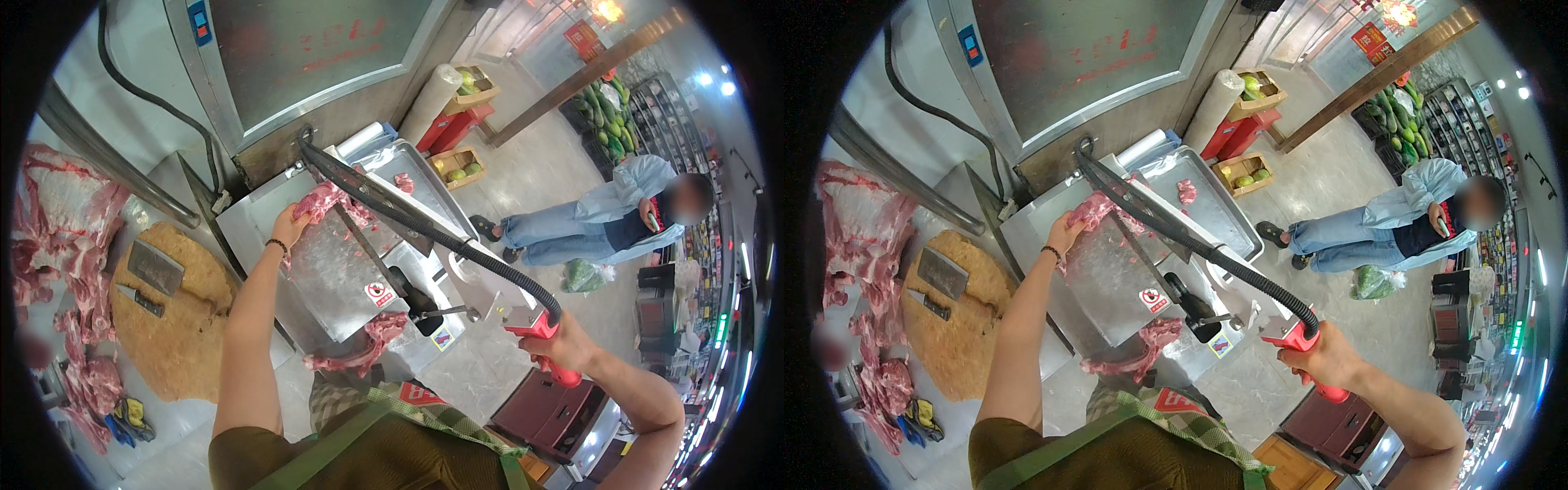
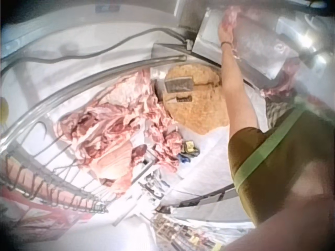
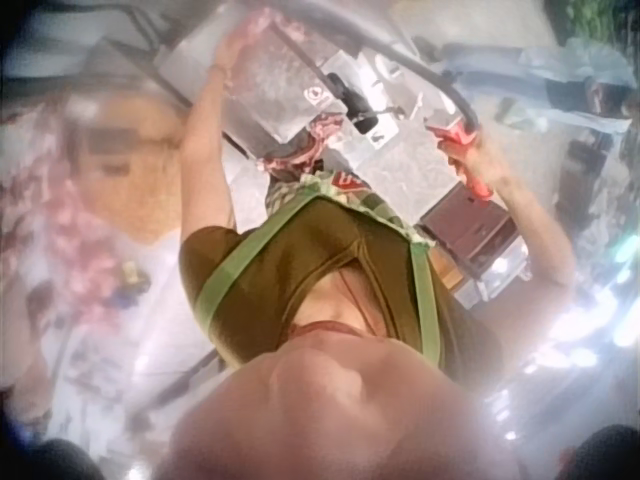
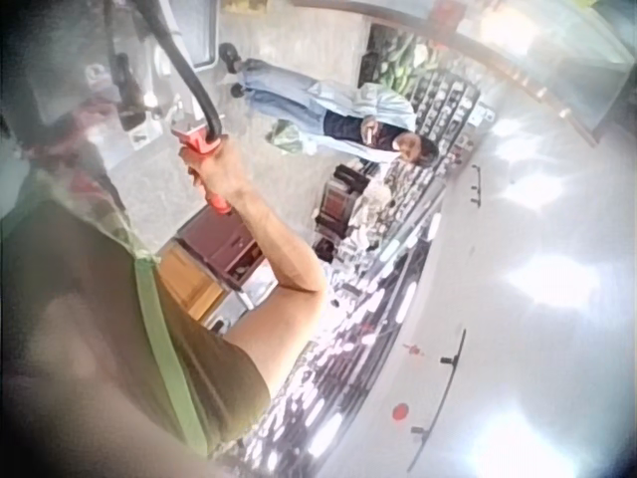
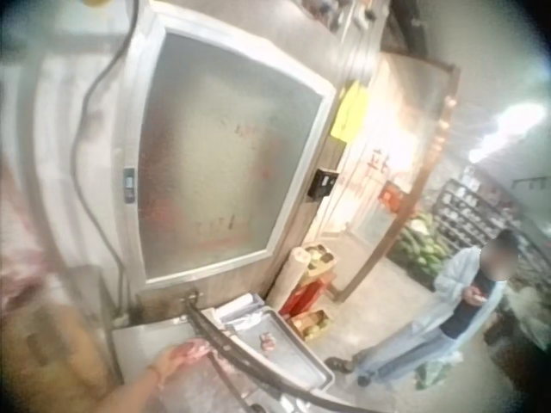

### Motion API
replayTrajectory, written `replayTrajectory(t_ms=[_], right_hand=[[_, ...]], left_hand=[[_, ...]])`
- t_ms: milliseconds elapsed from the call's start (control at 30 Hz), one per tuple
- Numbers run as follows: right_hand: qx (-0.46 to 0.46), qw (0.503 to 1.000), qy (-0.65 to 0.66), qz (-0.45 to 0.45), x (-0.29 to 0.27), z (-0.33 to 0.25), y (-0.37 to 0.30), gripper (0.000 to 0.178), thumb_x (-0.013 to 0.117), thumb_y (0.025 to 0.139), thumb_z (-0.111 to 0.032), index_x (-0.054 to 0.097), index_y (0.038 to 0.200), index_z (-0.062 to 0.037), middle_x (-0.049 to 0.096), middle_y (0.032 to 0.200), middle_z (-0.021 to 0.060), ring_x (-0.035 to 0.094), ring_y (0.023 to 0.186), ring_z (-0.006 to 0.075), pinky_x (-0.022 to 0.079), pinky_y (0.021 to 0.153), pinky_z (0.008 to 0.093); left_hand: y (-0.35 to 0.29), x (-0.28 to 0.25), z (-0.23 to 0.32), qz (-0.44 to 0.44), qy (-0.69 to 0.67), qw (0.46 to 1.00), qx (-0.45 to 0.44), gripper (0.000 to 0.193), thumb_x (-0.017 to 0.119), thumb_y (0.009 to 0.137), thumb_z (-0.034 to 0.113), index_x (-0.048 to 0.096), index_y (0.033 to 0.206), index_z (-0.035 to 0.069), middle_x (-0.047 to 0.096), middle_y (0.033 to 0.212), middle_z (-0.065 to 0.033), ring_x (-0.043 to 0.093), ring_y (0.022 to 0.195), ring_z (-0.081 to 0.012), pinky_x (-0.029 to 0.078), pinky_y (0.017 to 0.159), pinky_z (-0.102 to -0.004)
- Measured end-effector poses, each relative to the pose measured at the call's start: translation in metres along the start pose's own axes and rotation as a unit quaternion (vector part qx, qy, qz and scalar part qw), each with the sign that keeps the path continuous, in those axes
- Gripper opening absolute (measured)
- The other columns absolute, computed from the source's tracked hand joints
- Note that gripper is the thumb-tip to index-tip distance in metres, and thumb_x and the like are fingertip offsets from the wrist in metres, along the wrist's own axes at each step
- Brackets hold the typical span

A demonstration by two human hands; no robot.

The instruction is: The person cuts pieces of raw meat using a manual slicer, puts the pieces into a plastic bag, weighs the bag on a digital scale, and hands it to a customer.

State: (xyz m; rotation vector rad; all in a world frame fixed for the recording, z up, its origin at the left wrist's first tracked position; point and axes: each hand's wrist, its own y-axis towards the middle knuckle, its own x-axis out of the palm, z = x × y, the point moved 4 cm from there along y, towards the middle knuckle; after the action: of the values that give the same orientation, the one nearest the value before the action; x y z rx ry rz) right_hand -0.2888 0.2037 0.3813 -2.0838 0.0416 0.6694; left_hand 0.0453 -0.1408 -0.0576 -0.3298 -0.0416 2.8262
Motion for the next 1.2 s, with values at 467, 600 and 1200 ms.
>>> replayTrajectory(t_ms=[467, 600, 1200], right_hand=[[0.008, 1.000, -0.018, -0.003, 0.002, 0.021, 0.011, 0.018, 0.071, 0.081, -0.016, 0.066, 0.083, 0.0012, 0.064, 0.067, 0.0057, 0.061, 0.054, 0.0146, 0.051, 0.053, 0.0316], [-0.048, 0.998, -0.016, 0.030, 0.031, 0.114, 0.052, 0.023, 0.073, 0.077, -0.019, 0.065, 0.085, 0.0014, 0.065, 0.067, 0.0130, 0.064, 0.058, 0.0231, 0.052, 0.058, 0.0366], [-0.212, 0.968, -0.072, 0.109, 0.146, 0.319, 0.234, 0.028, 0.080, 0.069, -0.032, 0.068, 0.080, -0.0089, 0.067, 0.072, 0.0176, 0.065, 0.069, 0.0401, 0.054, 0.062, 0.0453]], left_hand=[[0.000, -0.003, -0.008, 0.026, 0.092, 0.995, -0.021, 0.033, 0.068, 0.089, 0.028, 0.065, 0.107, 0.000, 0.071, 0.087, -0.0150, 0.067, 0.079, -0.0248, 0.051, 0.073, -0.0363], [-0.007, 0.008, 0.023, 0.006, 0.157, 0.987, -0.033, 0.032, 0.066, 0.090, 0.027, 0.065, 0.109, 0.001, 0.071, 0.091, -0.0166, 0.068, 0.084, -0.0286, 0.051, 0.078, -0.0374], [-0.072, 0.059, 0.038, 0.035, 0.168, 0.973, -0.156, 0.034, 0.061, 0.096, 0.034, 0.063, 0.105, 0.001, 0.066, 0.075, -0.0122, 0.063, 0.063, -0.0219, 0.050, 0.061, -0.0386]])
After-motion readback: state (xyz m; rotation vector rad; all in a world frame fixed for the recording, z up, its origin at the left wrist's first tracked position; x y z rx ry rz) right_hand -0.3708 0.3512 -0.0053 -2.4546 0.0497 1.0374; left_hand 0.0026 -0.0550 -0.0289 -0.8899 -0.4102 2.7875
